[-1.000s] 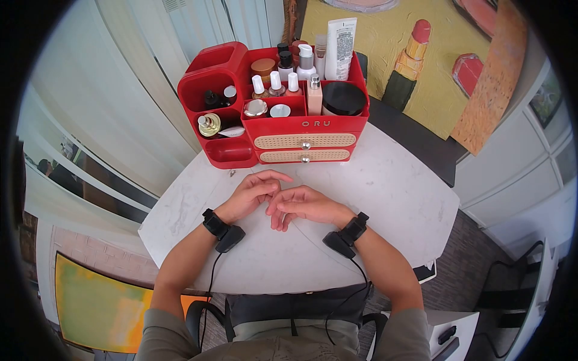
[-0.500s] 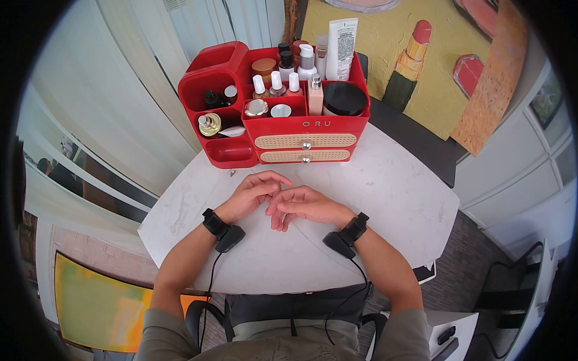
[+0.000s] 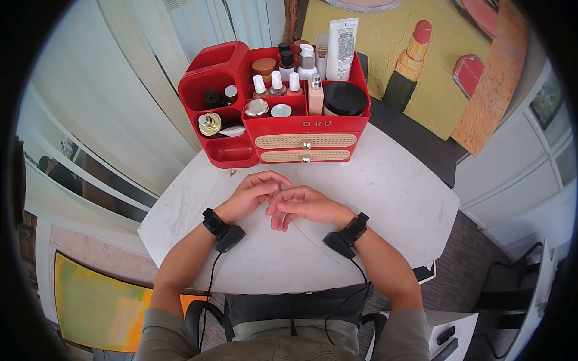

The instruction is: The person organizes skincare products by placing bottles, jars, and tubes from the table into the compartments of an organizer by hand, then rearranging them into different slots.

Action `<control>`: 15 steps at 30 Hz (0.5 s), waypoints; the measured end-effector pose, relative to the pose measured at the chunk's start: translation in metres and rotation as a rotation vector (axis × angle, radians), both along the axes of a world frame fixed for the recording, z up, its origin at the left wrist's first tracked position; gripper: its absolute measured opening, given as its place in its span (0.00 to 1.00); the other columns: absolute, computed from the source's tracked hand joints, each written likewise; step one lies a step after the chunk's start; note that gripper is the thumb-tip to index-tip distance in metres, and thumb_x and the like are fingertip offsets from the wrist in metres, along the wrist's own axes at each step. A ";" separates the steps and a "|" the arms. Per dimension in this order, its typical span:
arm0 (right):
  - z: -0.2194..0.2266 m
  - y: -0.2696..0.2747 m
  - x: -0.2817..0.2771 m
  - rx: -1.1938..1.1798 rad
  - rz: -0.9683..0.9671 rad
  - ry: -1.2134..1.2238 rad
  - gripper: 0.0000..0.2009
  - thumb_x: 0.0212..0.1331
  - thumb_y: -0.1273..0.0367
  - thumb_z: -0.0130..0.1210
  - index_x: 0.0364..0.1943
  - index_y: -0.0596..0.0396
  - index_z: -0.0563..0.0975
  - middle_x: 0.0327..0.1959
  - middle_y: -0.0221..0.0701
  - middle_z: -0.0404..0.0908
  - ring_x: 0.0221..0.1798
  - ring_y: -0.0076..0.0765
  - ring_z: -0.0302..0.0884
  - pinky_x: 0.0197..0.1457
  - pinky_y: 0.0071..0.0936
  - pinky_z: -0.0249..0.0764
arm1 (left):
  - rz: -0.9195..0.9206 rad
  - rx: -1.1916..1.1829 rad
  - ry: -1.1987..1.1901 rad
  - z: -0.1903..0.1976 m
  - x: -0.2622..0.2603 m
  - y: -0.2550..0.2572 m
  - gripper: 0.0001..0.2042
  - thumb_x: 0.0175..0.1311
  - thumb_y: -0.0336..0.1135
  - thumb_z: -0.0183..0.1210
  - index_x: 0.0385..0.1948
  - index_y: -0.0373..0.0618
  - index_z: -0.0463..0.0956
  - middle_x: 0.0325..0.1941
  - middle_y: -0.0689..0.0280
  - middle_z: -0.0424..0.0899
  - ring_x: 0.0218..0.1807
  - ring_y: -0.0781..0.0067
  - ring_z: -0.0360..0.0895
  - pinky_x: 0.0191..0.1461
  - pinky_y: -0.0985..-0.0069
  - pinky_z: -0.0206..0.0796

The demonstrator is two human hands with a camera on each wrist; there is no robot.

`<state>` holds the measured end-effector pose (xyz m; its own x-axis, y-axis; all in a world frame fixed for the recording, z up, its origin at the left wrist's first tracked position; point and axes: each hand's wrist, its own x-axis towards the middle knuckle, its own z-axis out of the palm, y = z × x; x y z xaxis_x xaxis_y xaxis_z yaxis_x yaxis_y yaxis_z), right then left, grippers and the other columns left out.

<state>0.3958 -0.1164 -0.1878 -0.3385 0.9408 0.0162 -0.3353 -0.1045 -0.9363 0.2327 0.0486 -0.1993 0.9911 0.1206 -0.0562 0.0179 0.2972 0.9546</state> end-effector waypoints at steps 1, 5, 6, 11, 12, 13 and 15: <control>0.000 0.000 0.000 -0.001 0.000 0.002 0.15 0.78 0.62 0.51 0.51 0.61 0.80 0.41 0.38 0.86 0.44 0.35 0.86 0.47 0.31 0.82 | -0.001 0.004 0.001 -0.001 0.000 0.000 0.16 0.76 0.39 0.55 0.57 0.39 0.79 0.51 0.64 0.85 0.51 0.75 0.83 0.55 0.74 0.74; 0.002 -0.001 0.000 -0.021 -0.001 0.008 0.14 0.77 0.62 0.52 0.47 0.60 0.81 0.47 0.40 0.83 0.44 0.37 0.85 0.46 0.31 0.80 | 0.005 0.013 0.008 0.000 0.000 0.000 0.16 0.76 0.39 0.55 0.56 0.39 0.79 0.52 0.64 0.85 0.51 0.75 0.83 0.55 0.74 0.74; 0.002 -0.001 0.000 -0.020 0.002 0.007 0.14 0.77 0.62 0.52 0.47 0.60 0.81 0.47 0.40 0.83 0.44 0.37 0.85 0.46 0.30 0.80 | 0.005 0.013 0.008 0.000 0.000 0.000 0.16 0.76 0.39 0.55 0.56 0.39 0.79 0.52 0.64 0.85 0.51 0.75 0.83 0.55 0.74 0.74; 0.003 -0.001 -0.001 -0.020 -0.001 0.007 0.14 0.77 0.62 0.52 0.47 0.60 0.81 0.47 0.40 0.83 0.44 0.37 0.85 0.46 0.30 0.80 | 0.050 0.018 -0.052 0.001 0.003 -0.006 0.15 0.77 0.38 0.54 0.55 0.39 0.78 0.39 0.63 0.86 0.33 0.78 0.82 0.36 0.80 0.72; 0.003 -0.001 -0.001 -0.019 -0.003 0.006 0.14 0.77 0.62 0.52 0.47 0.60 0.81 0.47 0.40 0.83 0.44 0.37 0.85 0.46 0.30 0.80 | 0.050 0.018 -0.052 0.000 0.003 -0.006 0.15 0.77 0.38 0.54 0.55 0.39 0.78 0.39 0.63 0.86 0.33 0.78 0.82 0.36 0.80 0.72; 0.003 -0.001 -0.001 -0.018 -0.004 0.004 0.14 0.77 0.62 0.52 0.47 0.60 0.81 0.47 0.40 0.83 0.43 0.37 0.85 0.46 0.30 0.80 | 0.046 0.020 -0.054 0.000 0.002 -0.005 0.15 0.77 0.38 0.54 0.55 0.39 0.78 0.39 0.63 0.86 0.33 0.78 0.82 0.36 0.80 0.72; 0.001 0.000 0.000 -0.008 0.002 0.009 0.15 0.78 0.62 0.52 0.49 0.61 0.81 0.44 0.39 0.85 0.44 0.36 0.86 0.47 0.31 0.81 | 0.042 0.021 -0.056 0.000 0.002 -0.005 0.15 0.77 0.38 0.54 0.55 0.39 0.78 0.40 0.63 0.86 0.34 0.78 0.82 0.36 0.80 0.72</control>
<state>0.3956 -0.1168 -0.1864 -0.3401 0.9403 0.0116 -0.3436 -0.1128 -0.9323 0.2350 0.0435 -0.1995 0.9867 0.1624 0.0019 -0.0473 0.2761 0.9600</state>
